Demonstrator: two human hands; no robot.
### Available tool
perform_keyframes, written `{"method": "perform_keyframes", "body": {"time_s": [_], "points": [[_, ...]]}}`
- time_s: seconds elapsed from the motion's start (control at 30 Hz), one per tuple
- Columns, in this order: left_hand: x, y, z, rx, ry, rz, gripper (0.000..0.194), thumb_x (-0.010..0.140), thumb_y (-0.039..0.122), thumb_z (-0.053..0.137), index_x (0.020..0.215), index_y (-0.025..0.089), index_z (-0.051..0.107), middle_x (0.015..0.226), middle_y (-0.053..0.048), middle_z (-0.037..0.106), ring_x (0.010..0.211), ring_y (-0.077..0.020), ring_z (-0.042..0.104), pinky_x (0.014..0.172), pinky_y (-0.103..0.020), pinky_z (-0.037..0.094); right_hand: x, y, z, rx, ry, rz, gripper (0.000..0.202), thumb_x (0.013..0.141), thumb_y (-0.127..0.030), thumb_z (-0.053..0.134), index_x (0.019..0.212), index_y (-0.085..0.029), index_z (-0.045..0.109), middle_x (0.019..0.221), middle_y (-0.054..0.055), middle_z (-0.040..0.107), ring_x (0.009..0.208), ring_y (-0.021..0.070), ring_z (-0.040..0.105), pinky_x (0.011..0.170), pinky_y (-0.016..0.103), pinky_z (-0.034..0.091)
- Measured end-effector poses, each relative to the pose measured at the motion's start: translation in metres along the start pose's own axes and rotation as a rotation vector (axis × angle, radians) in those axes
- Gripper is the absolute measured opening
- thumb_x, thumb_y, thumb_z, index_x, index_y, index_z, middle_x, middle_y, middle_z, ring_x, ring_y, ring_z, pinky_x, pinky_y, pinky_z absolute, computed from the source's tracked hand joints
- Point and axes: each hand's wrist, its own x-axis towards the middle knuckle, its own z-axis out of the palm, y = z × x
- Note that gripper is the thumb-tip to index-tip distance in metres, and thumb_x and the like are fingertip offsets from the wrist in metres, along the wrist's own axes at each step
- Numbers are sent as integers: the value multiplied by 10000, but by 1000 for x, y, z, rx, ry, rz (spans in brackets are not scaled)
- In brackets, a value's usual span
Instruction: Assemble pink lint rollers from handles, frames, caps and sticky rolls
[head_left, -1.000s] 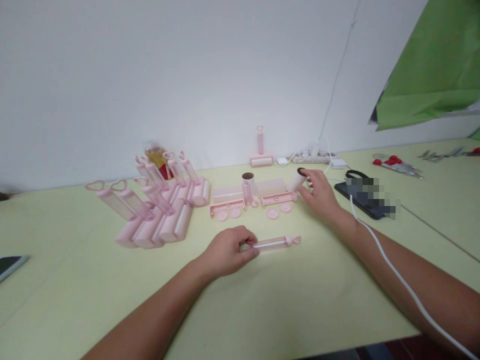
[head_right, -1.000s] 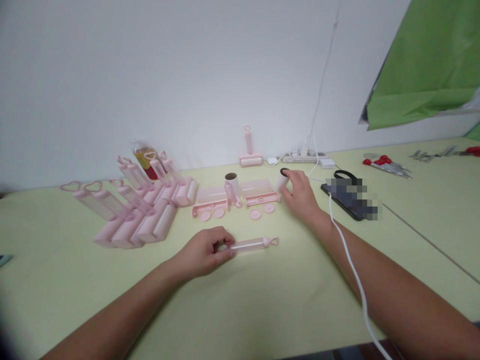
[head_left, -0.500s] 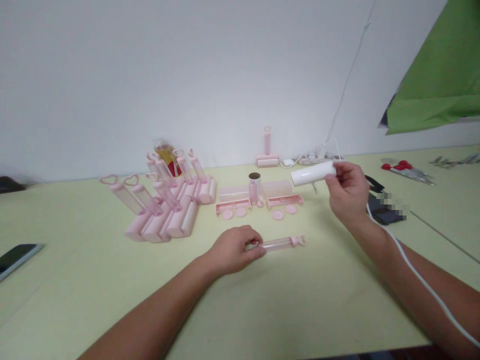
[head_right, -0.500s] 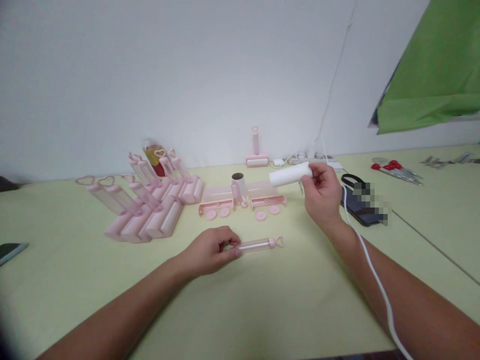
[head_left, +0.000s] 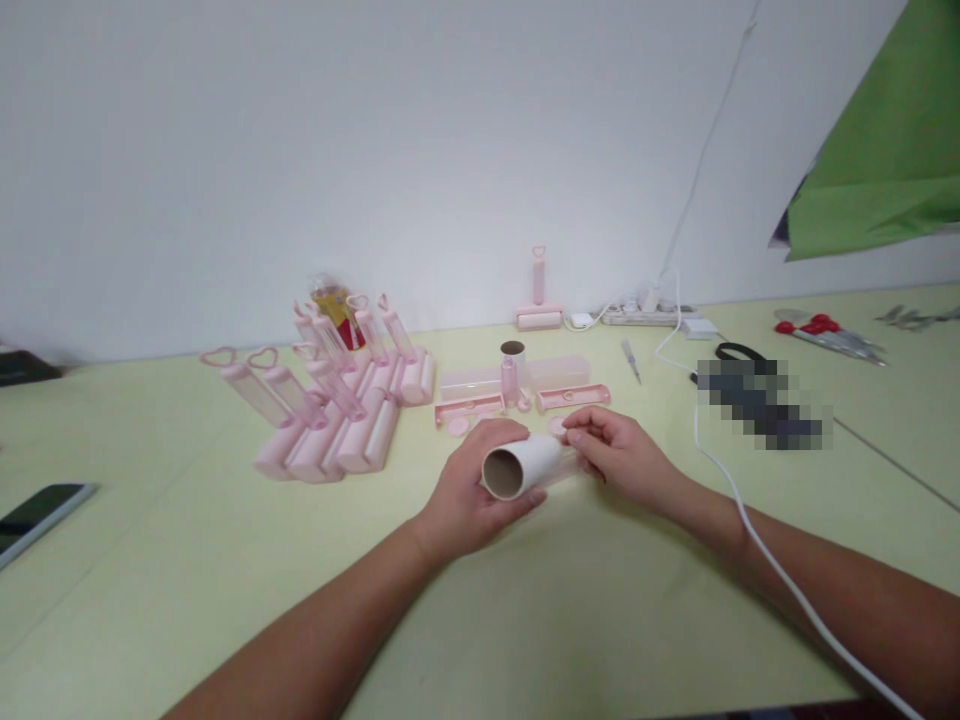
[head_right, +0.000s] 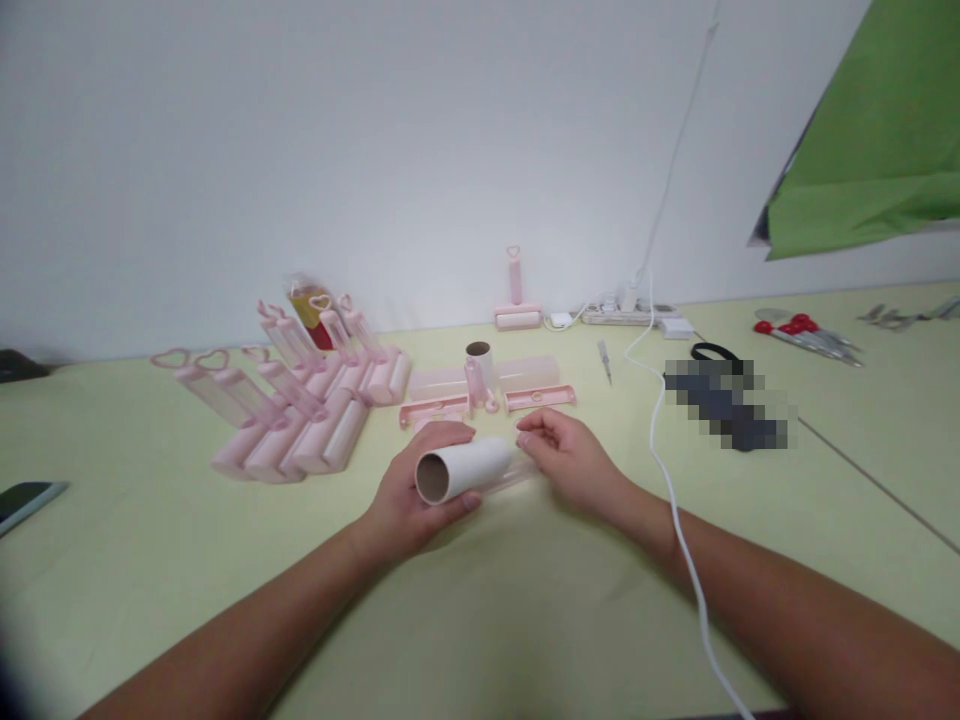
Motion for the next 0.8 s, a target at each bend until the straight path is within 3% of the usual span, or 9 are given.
{"method": "perform_keyframes", "body": {"time_s": [0.1,0.23,0.37,0.47,0.6,0.8], "points": [[-2,3,-4,-88,91,-115,452,791,433,690,1142,183,552,1165,-122,603,1113,-278,561,973,-412,444,11,10,-22,-427,131,-175,167,878,-328,559,926,-218,675,724,3,647,609,158,541,597,293,394],[-5,-1,-5,-205,100,-215,457,830,485,615,1149,163,557,1110,-116,621,991,-259,597,847,-370,478,24,21,-40,-676,185,-244,211,908,-292,496,969,-212,682,869,48,706,702,196,604,676,324,429],[-6,-7,-4,-219,27,-261,423,829,494,619,1068,146,600,1005,-100,636,897,-230,602,807,-349,479,27,23,-41,-804,103,-296,271,906,-313,526,1093,-182,670,1081,111,700,934,253,629,828,361,456],[-8,-13,-2,-214,-10,-267,416,831,504,614,1017,132,612,943,-97,641,873,-228,599,804,-352,476,23,17,-36,-862,40,-285,309,916,-366,539,1117,-166,662,1097,117,695,992,263,617,885,369,447],[-10,-19,0,-186,-23,-267,387,832,490,622,976,132,605,920,-91,642,848,-218,592,786,-346,469,15,7,-31,-913,-42,-288,311,886,-390,585,1086,-163,657,1079,113,662,981,242,608,876,330,437],[-10,-18,-1,-171,-42,-267,370,827,483,632,950,136,587,863,-66,620,790,-190,564,743,-321,453,7,7,-39,-1041,-168,-120,187,776,-208,592,949,-191,661,954,70,653,812,197,604,724,284,392]]}}
